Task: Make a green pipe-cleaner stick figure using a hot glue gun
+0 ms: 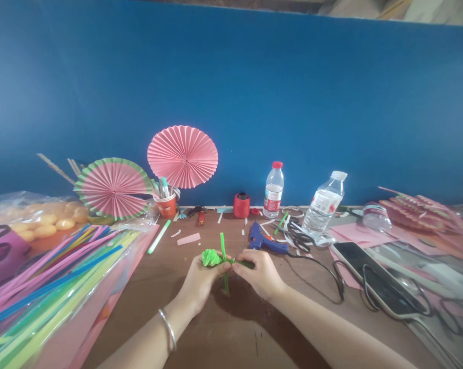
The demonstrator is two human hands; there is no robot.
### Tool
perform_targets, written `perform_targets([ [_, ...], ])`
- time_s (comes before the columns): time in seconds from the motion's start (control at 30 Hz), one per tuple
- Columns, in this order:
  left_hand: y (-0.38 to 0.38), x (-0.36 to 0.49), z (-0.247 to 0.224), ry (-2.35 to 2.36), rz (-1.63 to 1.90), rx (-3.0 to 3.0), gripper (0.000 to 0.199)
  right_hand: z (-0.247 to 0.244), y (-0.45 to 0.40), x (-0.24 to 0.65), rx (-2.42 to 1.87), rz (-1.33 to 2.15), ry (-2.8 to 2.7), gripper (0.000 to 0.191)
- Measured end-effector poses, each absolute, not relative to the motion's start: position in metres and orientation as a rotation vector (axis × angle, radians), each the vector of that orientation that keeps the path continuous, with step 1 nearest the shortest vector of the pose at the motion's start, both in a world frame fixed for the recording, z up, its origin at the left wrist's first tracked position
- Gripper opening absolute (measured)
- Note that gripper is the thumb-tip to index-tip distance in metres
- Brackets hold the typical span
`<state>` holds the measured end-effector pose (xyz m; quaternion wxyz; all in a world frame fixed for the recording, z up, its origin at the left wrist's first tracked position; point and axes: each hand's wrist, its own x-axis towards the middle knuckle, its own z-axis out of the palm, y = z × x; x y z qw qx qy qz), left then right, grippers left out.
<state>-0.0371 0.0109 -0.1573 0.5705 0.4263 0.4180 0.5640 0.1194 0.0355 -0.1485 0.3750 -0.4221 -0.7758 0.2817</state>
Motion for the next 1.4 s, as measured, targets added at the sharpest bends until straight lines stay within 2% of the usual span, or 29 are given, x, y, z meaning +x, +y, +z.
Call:
perform_targets([
  [1.4, 0.010, -0.042, -0.145, 1.114, 1.306, 1.370, 0.010, -0.145, 0.035, 0.120, -1.018, 1.038, -1.860, 0.016],
])
